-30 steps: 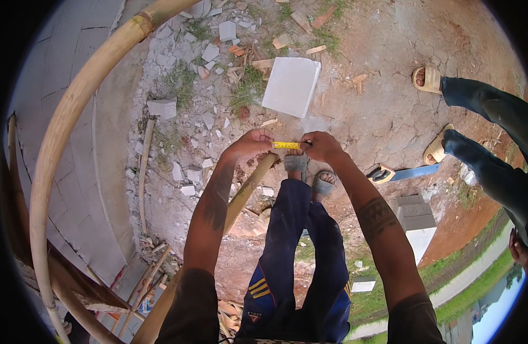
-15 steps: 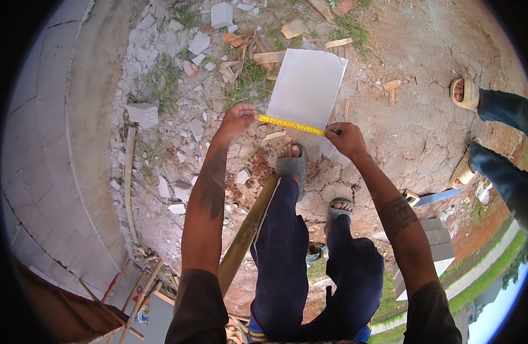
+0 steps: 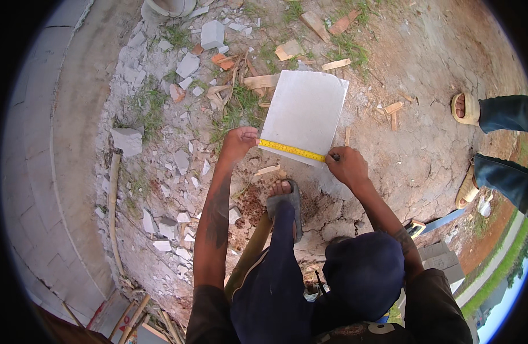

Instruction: The person measures a white rectangular tile with a tape measure, marks it, and uses a hand saw to cut it into smaller pieces. The person repeats the measuring and cutting process on the resulting pieces.

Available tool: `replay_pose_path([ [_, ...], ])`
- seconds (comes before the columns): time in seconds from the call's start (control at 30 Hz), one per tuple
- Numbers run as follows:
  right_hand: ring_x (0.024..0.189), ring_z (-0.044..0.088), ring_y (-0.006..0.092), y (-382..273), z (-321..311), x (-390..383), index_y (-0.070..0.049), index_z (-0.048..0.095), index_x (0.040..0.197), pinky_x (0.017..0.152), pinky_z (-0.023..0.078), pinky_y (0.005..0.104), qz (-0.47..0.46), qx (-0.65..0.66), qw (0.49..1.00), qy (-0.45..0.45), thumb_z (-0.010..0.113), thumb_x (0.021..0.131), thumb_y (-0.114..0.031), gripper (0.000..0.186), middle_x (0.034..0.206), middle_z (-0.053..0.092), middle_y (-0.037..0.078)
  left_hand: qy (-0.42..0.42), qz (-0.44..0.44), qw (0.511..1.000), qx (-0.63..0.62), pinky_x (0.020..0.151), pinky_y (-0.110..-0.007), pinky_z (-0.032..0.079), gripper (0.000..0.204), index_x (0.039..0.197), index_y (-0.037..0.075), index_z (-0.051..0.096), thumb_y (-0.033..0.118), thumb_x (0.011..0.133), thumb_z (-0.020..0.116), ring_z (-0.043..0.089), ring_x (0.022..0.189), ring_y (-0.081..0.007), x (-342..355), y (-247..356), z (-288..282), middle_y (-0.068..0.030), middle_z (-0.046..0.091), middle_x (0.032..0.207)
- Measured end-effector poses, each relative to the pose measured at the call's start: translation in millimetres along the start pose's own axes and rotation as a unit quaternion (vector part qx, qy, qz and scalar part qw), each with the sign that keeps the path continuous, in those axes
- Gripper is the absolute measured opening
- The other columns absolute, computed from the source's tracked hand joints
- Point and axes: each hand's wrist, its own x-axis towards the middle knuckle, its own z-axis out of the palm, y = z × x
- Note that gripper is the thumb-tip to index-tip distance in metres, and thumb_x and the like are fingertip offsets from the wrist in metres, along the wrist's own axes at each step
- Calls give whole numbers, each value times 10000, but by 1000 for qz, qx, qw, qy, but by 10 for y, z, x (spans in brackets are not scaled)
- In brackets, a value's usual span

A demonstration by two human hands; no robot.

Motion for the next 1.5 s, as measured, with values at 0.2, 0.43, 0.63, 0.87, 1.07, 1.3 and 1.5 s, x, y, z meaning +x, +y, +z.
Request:
replay_pose_path([
  [0.2,881,730,406,127,8,-70,-143,812,979,813,588,501,-16,-5,1000,-1,659,896,-255,207,898,752,203,88,-8,995,-38,827,-289,571,361,1161,-96,727,55,852,838,706,869,-160,-229,98,255,-131,770,998],
  [0.43,937,730,387,213,90,10,-160,774,1167,831,573,472,-31,-35,999,-28,678,922,-318,306,969,763,181,86,-48,995,4,698,-254,518,323,1084,-87,774,167,894,837,644,742,-109,-241,-7,194,-80,759,890],
  [0.63,1072,724,374,236,-17,493,36,707,1172,916,563,460,-85,-55,983,-154,738,841,-308,478,1083,757,222,76,-62,995,16,672,-252,509,366,1174,-100,740,181,946,790,610,732,-83,-221,-92,231,-77,745,906],
  [0.87,1129,706,368,-62,-166,679,94,567,1360,954,550,436,-52,-84,947,-306,752,776,-304,731,1194,724,255,-160,-59,982,81,934,-272,519,440,1393,-90,583,90,1004,679,647,1071,-124,83,-22,-113,-109,710,1244],
  [1.07,1105,722,320,294,256,563,59,575,1342,975,534,446,-31,22,983,-181,767,819,-408,727,993,774,199,-245,-168,955,-2,999,-300,488,434,1410,-38,583,113,1010,655,617,1175,-142,140,340,-136,-87,680,1309],
  [1.3,961,752,306,495,30,758,-16,785,1023,828,578,436,-90,-52,980,-170,819,820,-431,463,974,793,108,-243,-90,966,-2,981,-296,501,440,1396,-39,598,157,1007,659,635,1135,-127,39,208,36,-70,705,1290],
  [1.5,997,744,289,827,-721,979,-53,711,1258,820,578,441,-89,-100,963,-233,859,774,-369,597,1013,782,117,-195,-95,972,-88,934,-258,532,426,1376,-49,607,168,1016,684,649,1075,-109,-327,209,928,-72,710,1238],
])
